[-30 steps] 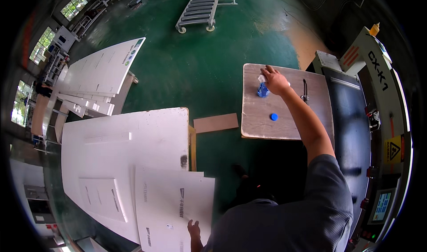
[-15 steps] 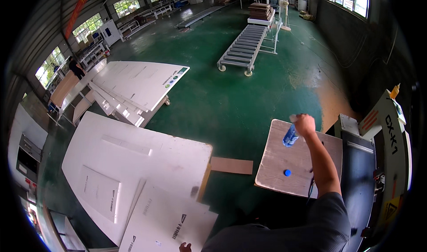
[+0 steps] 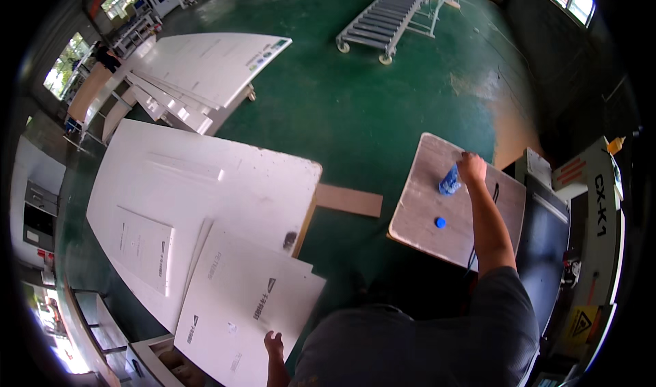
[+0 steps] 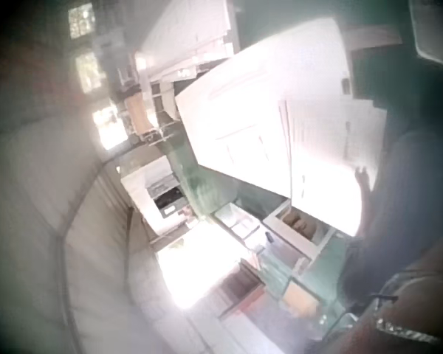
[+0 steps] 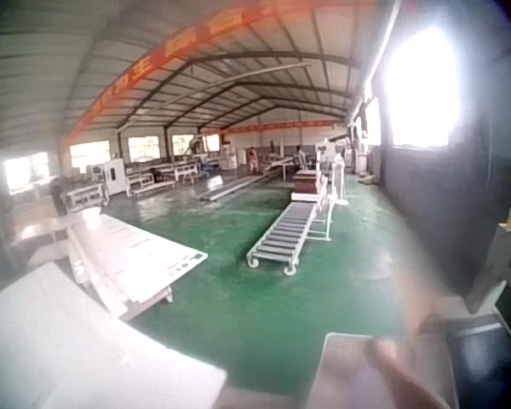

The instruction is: The person wipes the surfaces of several large white panels with a cloth, moving from one panel to the next. They occasionally flip panels over to clean the other side and stack them after cleaning.

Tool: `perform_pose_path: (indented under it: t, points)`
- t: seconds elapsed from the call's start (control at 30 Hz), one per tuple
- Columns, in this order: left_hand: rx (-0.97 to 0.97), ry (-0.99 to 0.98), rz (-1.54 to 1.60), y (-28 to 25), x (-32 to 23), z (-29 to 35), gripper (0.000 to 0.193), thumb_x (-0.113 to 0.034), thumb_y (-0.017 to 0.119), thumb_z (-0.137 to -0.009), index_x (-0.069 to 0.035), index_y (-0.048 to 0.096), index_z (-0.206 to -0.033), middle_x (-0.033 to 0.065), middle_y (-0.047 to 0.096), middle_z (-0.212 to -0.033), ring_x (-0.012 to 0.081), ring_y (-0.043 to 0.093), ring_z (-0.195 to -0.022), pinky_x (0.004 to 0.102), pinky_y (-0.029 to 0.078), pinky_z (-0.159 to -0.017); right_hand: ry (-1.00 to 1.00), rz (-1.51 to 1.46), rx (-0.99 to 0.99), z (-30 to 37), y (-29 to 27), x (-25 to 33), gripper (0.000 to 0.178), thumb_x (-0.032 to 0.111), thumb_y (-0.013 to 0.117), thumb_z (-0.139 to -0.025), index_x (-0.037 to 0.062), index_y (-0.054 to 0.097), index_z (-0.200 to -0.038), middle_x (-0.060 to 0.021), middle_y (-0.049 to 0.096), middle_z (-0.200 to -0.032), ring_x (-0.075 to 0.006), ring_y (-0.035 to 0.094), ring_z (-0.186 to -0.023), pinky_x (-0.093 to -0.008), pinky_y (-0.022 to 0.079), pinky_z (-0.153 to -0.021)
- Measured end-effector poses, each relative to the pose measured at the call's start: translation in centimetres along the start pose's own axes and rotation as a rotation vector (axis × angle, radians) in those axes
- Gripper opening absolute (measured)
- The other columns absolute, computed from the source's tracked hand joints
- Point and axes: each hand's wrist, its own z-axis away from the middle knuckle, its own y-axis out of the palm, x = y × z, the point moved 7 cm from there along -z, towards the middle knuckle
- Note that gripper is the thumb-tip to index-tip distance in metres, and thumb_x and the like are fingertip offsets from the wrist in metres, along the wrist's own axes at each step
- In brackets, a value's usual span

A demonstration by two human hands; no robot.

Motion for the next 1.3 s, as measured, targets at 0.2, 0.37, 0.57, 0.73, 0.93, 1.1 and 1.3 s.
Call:
perform_pose_path:
  t: [0.2,0.37,0.57,0.73,0.93,1.1,1.3]
  points:
    - [0.071,-0.054,-0.116,-2.2,0.0,4.3,0.051,-0.02,0.07,-0.09,0.006,0.058,-0.133,0.0235,0.059,-0.135,0.0354,0.057,-0.125,0.0434,0.044,-0.107,-0.054,0.104,0.183,-0.9,0.5,2.1,0.036,0.042,0.067,-0.088,0.0133,0.074,-0.107,-0.0146,0.074,-0.107,-0.0348,0.072,-0.099,-0.0457,0.058,-0.084]
    - [0.113,-0.126,-0.128,-2.0,-0.7,5.4,0.052,-0.02,0.069,-0.092,0.004,0.056,-0.136,0.0223,0.058,-0.136,0.0343,0.056,-0.125,0.0428,0.044,-0.107,-0.009,0.146,0.238,-0.7,-1.3,1.1,0.042,0.049,0.065,-0.09,0.0138,0.074,-0.112,-0.0138,0.074,-0.108,-0.0351,0.071,-0.101,-0.045,0.058,-0.086]
    - [0.082,-0.094,-0.097,-2.3,1.7,4.4,0.051,-0.019,0.069,-0.092,0.005,0.056,-0.136,0.0236,0.058,-0.136,0.0348,0.057,-0.124,0.0433,0.044,-0.106,-0.062,0.121,0.049,-0.9,-9.1,3.0,0.042,0.051,0.059,-0.092,0.0152,0.073,-0.108,-0.0145,0.074,-0.104,-0.0365,0.071,-0.098,-0.0467,0.057,-0.081]
    - [0.06,0.007,-0.058,-3.2,4.6,3.1,0.057,-0.022,0.069,-0.091,0.006,0.052,-0.138,0.0276,0.055,-0.138,0.0391,0.054,-0.129,0.0454,0.043,-0.11,-0.22,-0.033,-0.033,2.0,-11.2,9.0,0.036,0.041,0.064,-0.091,0.0161,0.072,-0.116,-0.0156,0.073,-0.108,-0.0374,0.07,-0.098,-0.049,0.056,-0.083]
    - [-0.09,0.171,-0.272,-7.5,-0.5,-0.6,0.06,-0.026,0.067,-0.095,0.0,0.044,-0.145,0.0257,0.043,-0.149,0.0418,0.042,-0.138,0.0478,0.038,-0.115,-0.714,-0.353,0.411,27.7,4.1,26.4,0.05,0.016,0.076,-0.076,0.0136,0.067,-0.125,-0.0094,0.069,-0.12,-0.0334,0.069,-0.103,-0.0414,0.056,-0.089]
    - [-0.175,0.2,-0.206,-13.2,-0.5,-6.3,0.066,-0.025,0.065,-0.096,-0.004,0.035,-0.152,0.0217,0.03,-0.16,0.0397,0.032,-0.147,0.0478,0.033,-0.118,-0.95,-0.489,0.71,48.9,13.6,39.0,0.055,0.017,0.073,-0.072,0.0131,0.064,-0.126,-0.0081,0.063,-0.12,-0.0315,0.06,-0.114,-0.0437,0.051,-0.092]
    - [-0.34,0.207,-0.495,-17.3,-2.3,-14.5,0.066,-0.042,0.044,-0.105,-0.01,0.025,-0.16,0.0128,0.02,-0.168,0.0299,0.017,-0.155,0.0531,0.014,-0.125,-1.117,-0.433,0.64,69.4,13.4,44.3,0.089,0.033,0.071,-0.081,-0.0029,0.033,-0.153,-0.0202,0.023,-0.165,-0.034,0.02,-0.154,-0.0489,0.014,-0.126]
